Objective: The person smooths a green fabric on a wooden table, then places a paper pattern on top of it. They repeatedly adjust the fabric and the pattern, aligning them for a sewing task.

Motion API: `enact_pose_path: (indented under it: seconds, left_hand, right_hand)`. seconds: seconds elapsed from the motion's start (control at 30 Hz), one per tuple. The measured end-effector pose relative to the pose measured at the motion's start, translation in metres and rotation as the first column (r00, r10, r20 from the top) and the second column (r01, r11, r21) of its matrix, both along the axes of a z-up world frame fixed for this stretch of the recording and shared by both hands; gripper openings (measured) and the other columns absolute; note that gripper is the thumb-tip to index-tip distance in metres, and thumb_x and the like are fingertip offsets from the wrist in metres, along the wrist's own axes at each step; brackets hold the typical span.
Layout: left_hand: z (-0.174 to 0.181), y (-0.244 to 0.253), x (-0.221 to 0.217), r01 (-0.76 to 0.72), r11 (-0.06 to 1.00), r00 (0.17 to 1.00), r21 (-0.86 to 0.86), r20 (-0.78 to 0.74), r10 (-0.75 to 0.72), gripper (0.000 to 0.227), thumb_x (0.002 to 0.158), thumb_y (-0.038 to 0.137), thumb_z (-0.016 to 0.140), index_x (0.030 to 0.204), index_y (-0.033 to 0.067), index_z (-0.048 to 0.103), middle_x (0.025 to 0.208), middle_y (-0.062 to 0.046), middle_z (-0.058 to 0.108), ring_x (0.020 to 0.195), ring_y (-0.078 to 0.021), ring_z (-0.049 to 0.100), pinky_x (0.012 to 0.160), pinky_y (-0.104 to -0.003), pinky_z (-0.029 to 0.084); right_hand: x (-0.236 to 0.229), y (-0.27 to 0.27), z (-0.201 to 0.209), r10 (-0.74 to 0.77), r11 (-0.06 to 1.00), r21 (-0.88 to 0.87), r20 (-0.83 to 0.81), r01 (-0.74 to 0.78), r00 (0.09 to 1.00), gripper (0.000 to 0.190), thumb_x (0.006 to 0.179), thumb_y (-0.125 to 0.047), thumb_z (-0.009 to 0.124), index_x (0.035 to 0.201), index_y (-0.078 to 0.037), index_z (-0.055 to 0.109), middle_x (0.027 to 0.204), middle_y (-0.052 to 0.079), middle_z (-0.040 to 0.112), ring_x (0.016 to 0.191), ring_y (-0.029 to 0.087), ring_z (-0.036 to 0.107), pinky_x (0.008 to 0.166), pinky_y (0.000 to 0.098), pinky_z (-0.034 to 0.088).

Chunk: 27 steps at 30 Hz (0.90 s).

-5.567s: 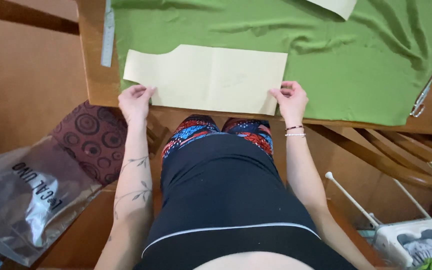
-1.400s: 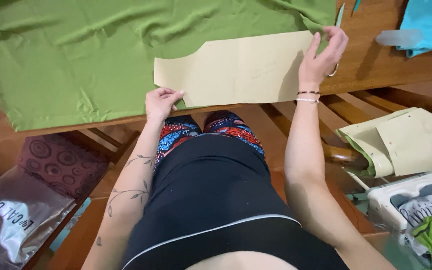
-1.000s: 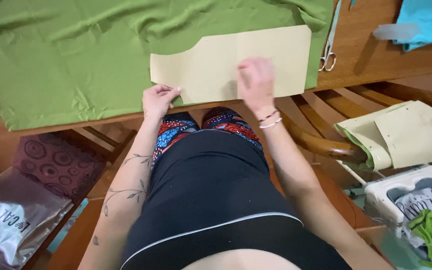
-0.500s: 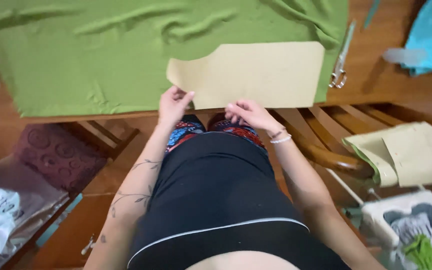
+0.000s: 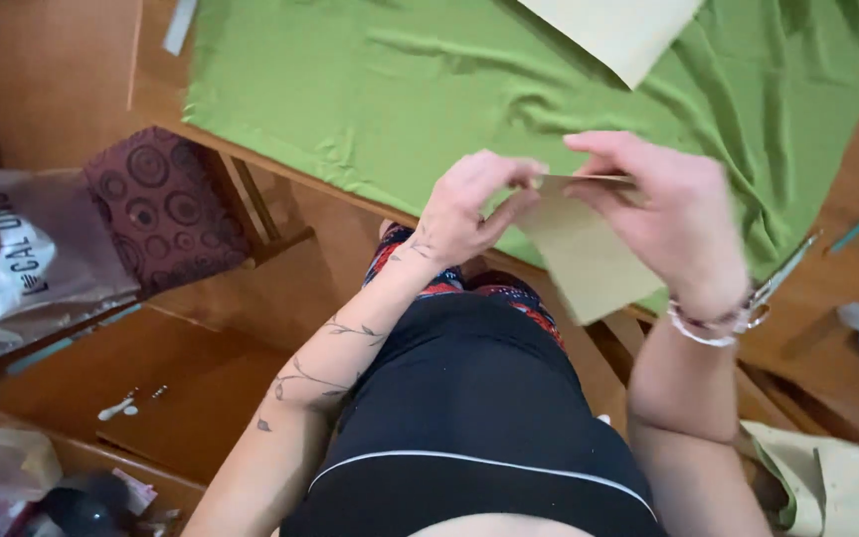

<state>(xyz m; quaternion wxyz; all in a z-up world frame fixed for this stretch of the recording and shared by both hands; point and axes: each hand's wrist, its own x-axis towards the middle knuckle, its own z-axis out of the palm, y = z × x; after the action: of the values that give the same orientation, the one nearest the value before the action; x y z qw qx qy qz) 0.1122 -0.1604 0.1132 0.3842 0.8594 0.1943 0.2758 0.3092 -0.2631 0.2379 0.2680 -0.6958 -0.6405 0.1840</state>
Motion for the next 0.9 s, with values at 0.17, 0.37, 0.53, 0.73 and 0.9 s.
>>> enact_pose_path:
  seconds: [0.17,0.37,0.53,0.73,0.9]
  left_hand:
    - [0.005,0.070,-0.048,0.224,0.725,0.962,-0.651,0.266,-0.058,0.100,0.084,0.081,0.061,0.157,0.0225,0.028,0.149,-0.007,0.053,0.141,-0.0221,0.051,0.122,-0.047,0.037]
    - [-0.103,0.130,-0.143,0.274,0.172,0.948,-0.946,0.235,-0.217,0.075,0.088,0.049,0.074,0.150,0.0225,0.042,0.147,-0.012,0.055,0.136,-0.0286,0.052,0.116,-0.051,0.040]
    - [-0.110,0.147,-0.159,0.486,-0.070,0.873,-0.871,0.488,-0.013,0.059,0.093,0.025,0.078,0.142,0.0102,0.050,0.139,-0.012,0.058,0.132,-0.0297,0.055,0.115,-0.050,0.045]
    - [-0.104,0.147,-0.134,0.036,-0.403,0.956,-0.915,0.150,-0.253,0.088,0.082,0.059,0.053,0.153,0.0129,0.031,0.152,-0.026,0.041,0.136,-0.0415,0.046,0.111,-0.053,0.044]
    - [-0.115,0.123,-0.106,0.132,-0.827,0.881,-0.547,0.448,-0.156,0.111,0.075,0.081,0.049,0.161,0.0263,0.004,0.162,-0.032,0.012,0.143,-0.0516,0.028,0.110,-0.064,0.038]
  right_hand:
    - [0.010,0.025,0.025,-0.013,0.908,0.404,-0.240,0.112,0.971,0.022,0.117,0.031,0.082,0.120,0.022,0.062,0.115,0.034,0.066,0.108,0.042,0.067,0.090,0.0438,0.055]
    - [0.014,0.083,-0.026,-0.301,0.638,0.474,-0.571,0.607,0.764,0.024,0.110,-0.004,0.075,0.121,0.016,0.065,0.122,0.028,0.068,0.114,0.043,0.068,0.100,0.0540,0.062]
    - [-0.007,0.103,-0.072,-0.351,0.616,0.287,-0.734,0.733,0.582,0.026,0.104,0.003,0.072,0.123,0.007,0.055,0.125,0.026,0.065,0.118,0.041,0.067,0.106,0.0535,0.062]
    - [-0.078,0.113,-0.057,-0.486,0.441,-0.176,-0.871,0.880,0.070,0.069,0.078,-0.028,0.091,0.133,-0.004,0.056,0.122,0.006,0.075,0.113,0.023,0.077,0.104,0.0433,0.074]
    - [-0.163,0.139,-0.008,-0.441,0.641,-0.022,-0.829,0.768,0.344,0.065,0.092,-0.042,0.082,0.137,-0.009,0.048,0.136,0.012,0.067,0.127,0.029,0.070,0.107,0.0516,0.069]
